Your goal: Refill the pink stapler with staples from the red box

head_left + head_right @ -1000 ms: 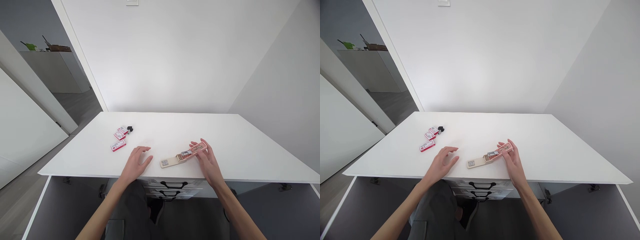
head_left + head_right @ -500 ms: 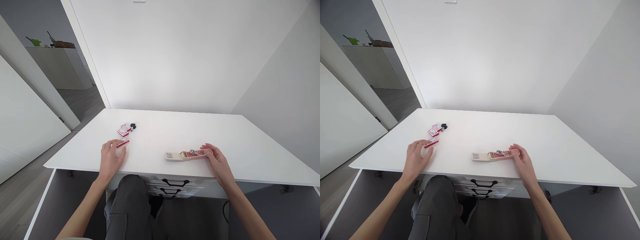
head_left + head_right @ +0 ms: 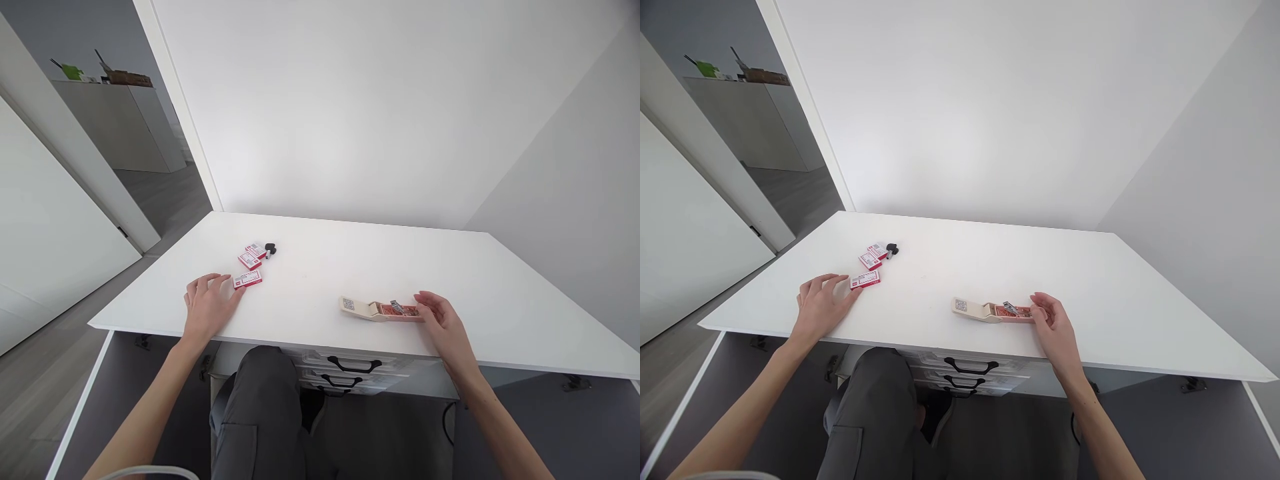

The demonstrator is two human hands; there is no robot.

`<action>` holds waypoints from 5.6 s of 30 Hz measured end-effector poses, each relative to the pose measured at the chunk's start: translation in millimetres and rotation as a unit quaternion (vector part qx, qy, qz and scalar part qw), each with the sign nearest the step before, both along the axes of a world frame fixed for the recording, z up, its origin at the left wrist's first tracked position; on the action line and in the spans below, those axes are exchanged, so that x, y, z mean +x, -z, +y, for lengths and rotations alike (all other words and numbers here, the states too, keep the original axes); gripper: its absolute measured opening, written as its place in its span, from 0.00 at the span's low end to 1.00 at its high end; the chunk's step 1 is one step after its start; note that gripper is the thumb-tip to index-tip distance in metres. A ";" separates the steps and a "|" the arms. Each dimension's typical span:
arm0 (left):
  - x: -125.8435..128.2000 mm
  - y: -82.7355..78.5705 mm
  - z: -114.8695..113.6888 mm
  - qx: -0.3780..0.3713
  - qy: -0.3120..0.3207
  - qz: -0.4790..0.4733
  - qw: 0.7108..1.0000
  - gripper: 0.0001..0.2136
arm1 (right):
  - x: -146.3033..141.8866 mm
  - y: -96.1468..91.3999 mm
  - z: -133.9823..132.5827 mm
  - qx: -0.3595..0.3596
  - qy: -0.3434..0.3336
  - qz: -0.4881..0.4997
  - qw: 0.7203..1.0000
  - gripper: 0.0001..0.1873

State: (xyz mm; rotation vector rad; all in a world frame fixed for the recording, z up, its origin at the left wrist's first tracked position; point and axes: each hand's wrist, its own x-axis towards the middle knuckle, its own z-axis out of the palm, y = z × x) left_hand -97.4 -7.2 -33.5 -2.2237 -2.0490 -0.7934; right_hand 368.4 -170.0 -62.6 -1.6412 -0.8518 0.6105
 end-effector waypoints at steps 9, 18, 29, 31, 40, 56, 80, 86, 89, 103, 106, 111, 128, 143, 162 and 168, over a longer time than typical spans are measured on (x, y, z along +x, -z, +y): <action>0.1 3.3 2.2 0.009 0.116 -0.066 0.991 0.21 | -26.1 -16.1 -21.7 0.139 0.103 -0.179 0.969 0.16; 60.7 -22.5 -36.9 -0.091 0.297 -0.217 0.925 0.20 | -123.1 -38.8 -32.7 0.181 -0.367 -0.207 0.889 0.12; 58.4 -19.8 -37.5 -0.126 0.311 -0.265 0.904 0.19 | -168.6 -27.0 21.5 0.123 -0.388 -0.057 0.912 0.15; 59.7 -20.1 -38.7 -0.128 0.314 -0.269 0.902 0.19 | -169.3 -24.4 25.3 0.133 -0.387 -0.045 0.911 0.15; 65.6 -19.8 -41.8 -0.132 0.326 -0.260 0.899 0.19 | -169.1 -26.5 28.0 0.071 -0.386 0.037 0.919 0.17; 62.5 -7.8 -40.7 -0.130 0.314 -0.238 0.910 0.22 | -176.4 -20.8 22.3 0.124 -0.322 -0.146 0.927 0.24; 54.5 -16.1 -38.4 -0.158 0.267 -0.388 0.868 0.22 | -186.2 -46.7 29.2 0.156 -0.336 -0.029 0.928 0.18; 57.4 -23.1 -42.8 -0.183 0.287 -0.404 0.850 0.20 | -195.4 -41.5 29.0 0.185 -0.295 -0.038 0.937 0.27; 57.1 -22.8 -42.6 -0.187 0.290 -0.407 0.846 0.20 | -198.3 -38.3 29.8 0.188 -0.290 -0.052 0.937 0.33; 51.2 -17.2 -38.3 -0.201 0.318 -0.426 0.823 0.17 | -205.7 -29.9 27.4 0.154 -0.353 -0.002 0.923 0.36; 53.0 -23.0 -40.0 -0.213 0.320 -0.410 0.827 0.18 | -202.4 -25.8 26.6 0.136 -0.356 0.010 0.924 0.35; 58.8 -23.1 -44.1 -0.174 0.236 -0.384 0.876 0.20 | -191.1 -27.4 13.4 0.094 -0.361 -0.019 0.928 0.32; 37.1 -9.6 -11.3 0.128 0.057 -0.095 0.986 0.16 | 17.8 -21.4 -44.4 0.032 0.092 -0.020 0.995 0.18; 75.2 -30.2 -28.9 -0.015 0.373 -0.019 0.928 0.10 | 3.9 -21.9 -49.9 0.031 0.074 -0.048 0.996 0.17; 203.7 -48.2 -113.8 -0.130 0.362 -0.445 0.809 0.13 | -125.1 -54.1 -31.6 0.075 -0.163 0.263 0.948 0.21; 205.7 -40.3 -110.8 -0.111 0.421 -0.364 0.823 0.11 | -109.0 -48.0 -37.5 0.073 -0.184 0.290 0.936 0.16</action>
